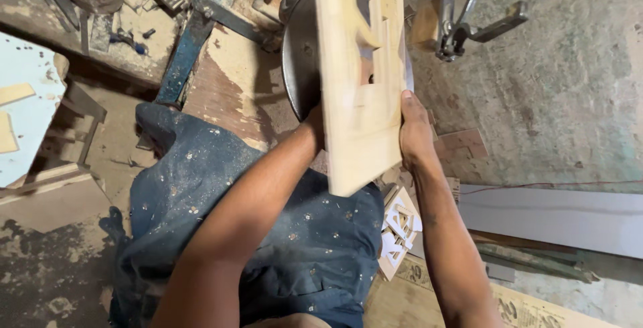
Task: The person uses a band saw to cut a shaped piece out of a rectangular wooden board. They guide the wood through the blade, rotate the board to follow the marked outline, and remove the cut piece from the frame.
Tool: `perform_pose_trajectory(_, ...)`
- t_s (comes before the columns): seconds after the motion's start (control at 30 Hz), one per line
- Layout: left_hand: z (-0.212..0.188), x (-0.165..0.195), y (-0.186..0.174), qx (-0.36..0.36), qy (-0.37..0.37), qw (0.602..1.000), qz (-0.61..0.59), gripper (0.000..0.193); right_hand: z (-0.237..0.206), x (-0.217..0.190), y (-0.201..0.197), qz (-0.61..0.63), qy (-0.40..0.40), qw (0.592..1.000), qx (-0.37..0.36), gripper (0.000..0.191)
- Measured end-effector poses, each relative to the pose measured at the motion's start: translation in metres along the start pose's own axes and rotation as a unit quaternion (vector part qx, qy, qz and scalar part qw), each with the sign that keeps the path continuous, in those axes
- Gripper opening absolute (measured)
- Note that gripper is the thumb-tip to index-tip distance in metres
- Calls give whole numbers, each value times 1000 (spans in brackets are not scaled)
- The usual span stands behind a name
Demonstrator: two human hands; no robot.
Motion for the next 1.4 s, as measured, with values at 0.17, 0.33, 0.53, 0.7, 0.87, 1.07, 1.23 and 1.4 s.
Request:
perform_pose_trajectory(0.17, 0, 17, -42, 86, 10, 996, 13, 24, -5, 23, 14, 151, 132, 979, 20, 49)
perform_pose_trajectory(0.33, -56, 11, -79, 110, -297, 862, -396, 46, -4, 18, 12, 154, 123, 980, 34, 47)
perform_pose_trajectory(0.53, -76, 64, -112, 102, -155, 973, -139, 65, -10, 13, 13, -29, 39, 999, -6, 43)
perform_pose_trajectory(0.7, -85, 26, -118, 131, -212, 962, -112, 75, -36, -51, 29, -453, -185, 865, 110, 47)
perform_pose_trajectory(0.87, -71, 70, -151, 145, -120, 928, 320, 108, -51, -96, 53, -547, -317, 767, 112, 45)
perform_pose_trajectory(1.07, 8, 105, -51, -71, 21, 979, 190, 49, 53, -137, -22, 323, -62, 944, -22, 32)
perform_pose_trajectory(1.23, 24, 47, 9, -142, -85, 959, 231, 45, 28, -189, -13, 70, -207, 976, 11, 30)
perform_pose_trajectory(1.4, 26, 34, -3, -67, -25, 990, 121, 61, -78, -189, 9, -261, -387, 883, 44, 24)
Point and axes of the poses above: each hand's wrist, its own z-axis towards the middle knuckle, its own y-axis out of the palm, x = y × z, the point moved 10 cm from there along z, towards the middle knuckle, and after that the axes turned 2 degrees about z, right-handed, at the moved point
